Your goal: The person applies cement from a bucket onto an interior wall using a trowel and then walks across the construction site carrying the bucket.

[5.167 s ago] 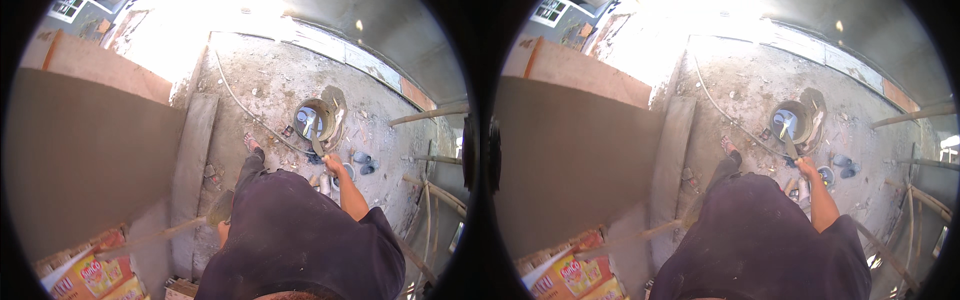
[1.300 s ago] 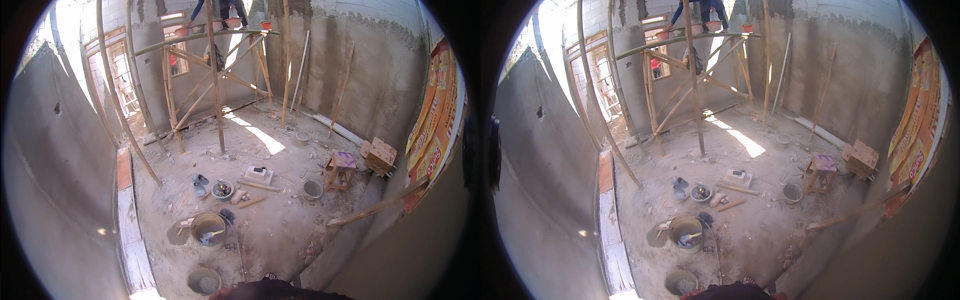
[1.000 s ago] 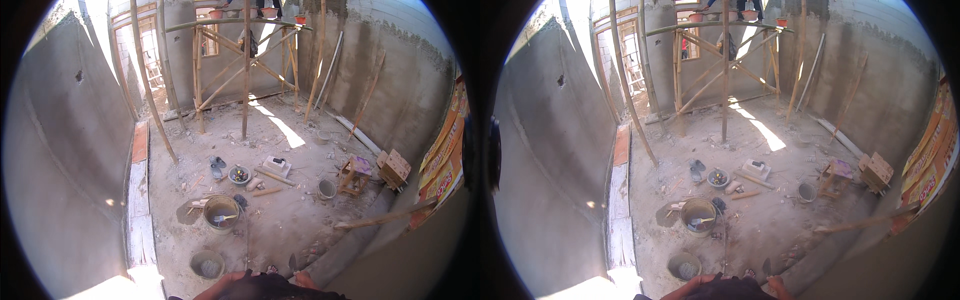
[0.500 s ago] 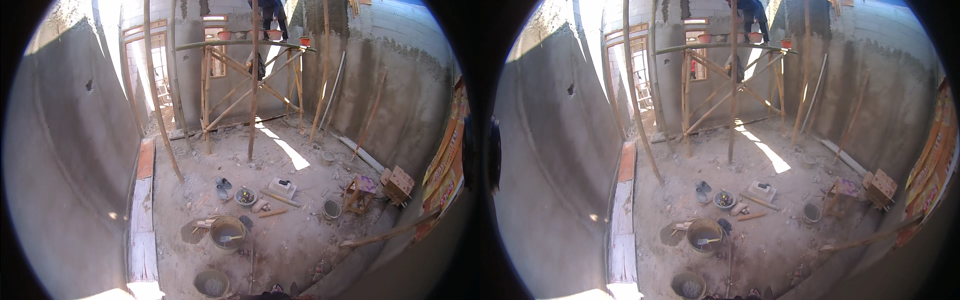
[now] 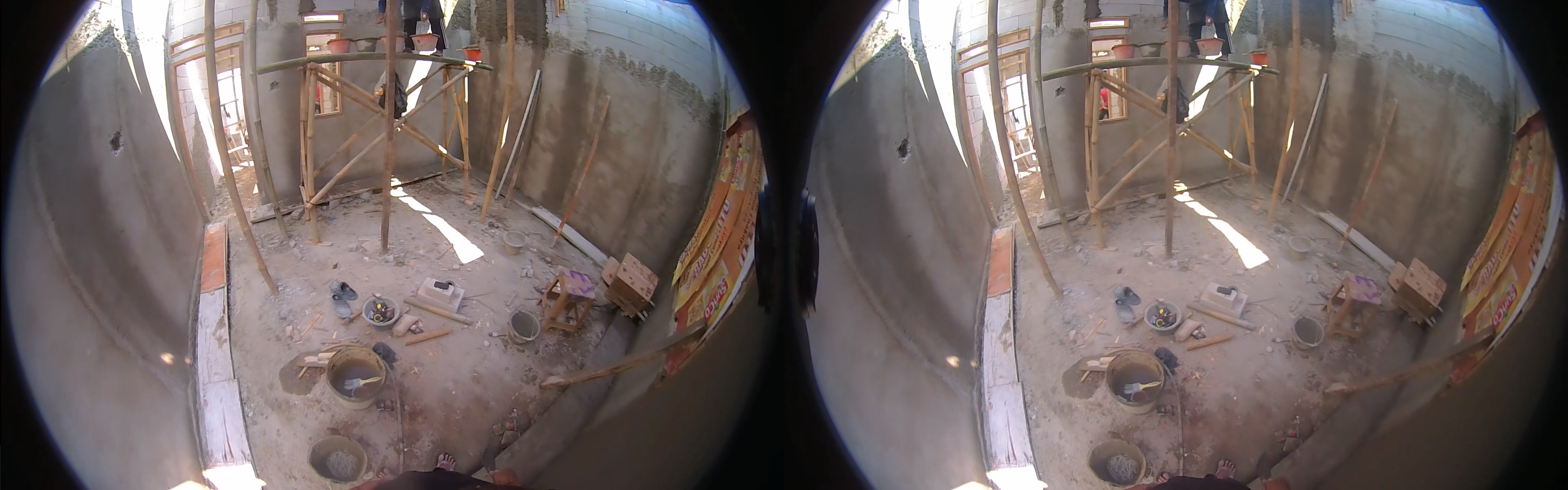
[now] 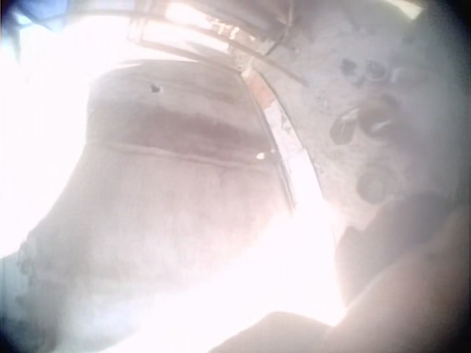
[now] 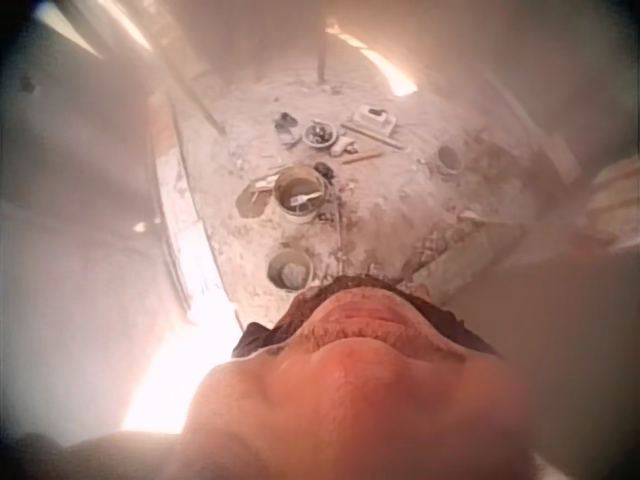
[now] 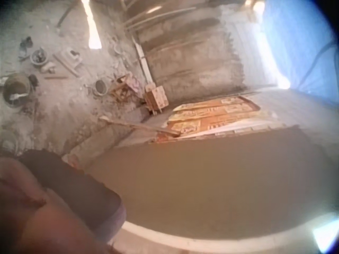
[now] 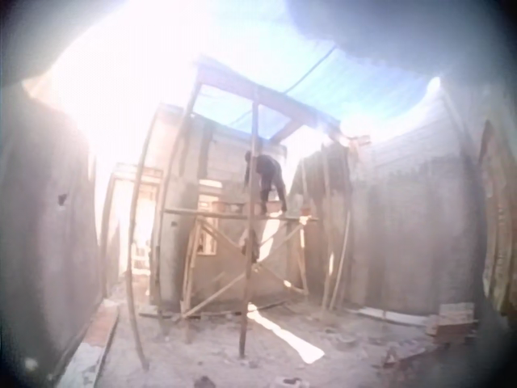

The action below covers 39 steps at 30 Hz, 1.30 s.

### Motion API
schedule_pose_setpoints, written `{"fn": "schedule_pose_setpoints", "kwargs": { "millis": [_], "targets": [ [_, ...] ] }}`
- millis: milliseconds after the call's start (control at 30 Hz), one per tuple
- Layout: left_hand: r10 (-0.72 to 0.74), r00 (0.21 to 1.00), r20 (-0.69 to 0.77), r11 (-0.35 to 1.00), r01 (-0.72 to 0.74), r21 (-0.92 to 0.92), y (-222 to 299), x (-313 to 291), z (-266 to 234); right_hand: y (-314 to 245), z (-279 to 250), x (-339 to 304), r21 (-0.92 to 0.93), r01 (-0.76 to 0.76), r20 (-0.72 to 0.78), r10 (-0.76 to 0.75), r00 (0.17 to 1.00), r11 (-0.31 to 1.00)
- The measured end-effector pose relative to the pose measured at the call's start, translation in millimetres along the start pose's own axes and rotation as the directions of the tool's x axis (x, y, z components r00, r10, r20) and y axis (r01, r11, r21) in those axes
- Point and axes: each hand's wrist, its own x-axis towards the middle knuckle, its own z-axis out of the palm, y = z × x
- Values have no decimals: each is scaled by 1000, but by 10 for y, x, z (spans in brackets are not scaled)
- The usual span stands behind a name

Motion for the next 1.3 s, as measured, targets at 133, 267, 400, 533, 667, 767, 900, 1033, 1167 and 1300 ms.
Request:
{"fn": "schedule_pose_setpoints", "kwargs": {
  "millis": [133, 267, 400, 533, 667, 767, 900, 1033, 1167, 1300],
  "targets": [
    [-65, 997, 28, 974, 70, -215, -370, -165, 195, 152, 17, -159, -375, 230, 112, -202, 973, 898],
    [112, 993, -40, 983, -116, -145, -388, -154, 16, -180, -165, -286, -487, 327, 90, -326, 941, 810],
    [84, 988, -126, 951, -118, -287, -256, -368, 397, -518, -349, -768, 278, -116, -17, 125, 992, 954],
    [-13, 989, -145, 744, -87, -663, -913, -340, 412, -442, -146, -610, -75, 66, -234, -82, 969, 995],
    [-54, 969, -241, 698, -136, -703, -930, -562, 552, -457, -126, -505, -78, 0, -254, -20, 967, 997],
    [-126, 944, -303, 786, -91, -611, -593, -686, 629, -268, -56, -312, -4, -19, -375, 16, 927, 1000],
    [-170, 905, -390, 884, -34, -466, -465, -792, 548, -511, -106, -273, 262, -95, -294, 174, 940, 960],
    [-177, 897, -405, 952, 52, -302, -120, -676, 455, -980, -771, -426, 117, -212, -61, 220, 973, 970],
    [-150, 896, -419, 988, 122, -93, 415, -398, 355, -792, -1005, -223, 222, -136, -141, 170, 975, 966],
    [-111, 908, -403, 985, 156, 79, 1124, 43, 321, -216, -1100, 468, 337, -76, -234, 162, 959, 938]
  ]
}}
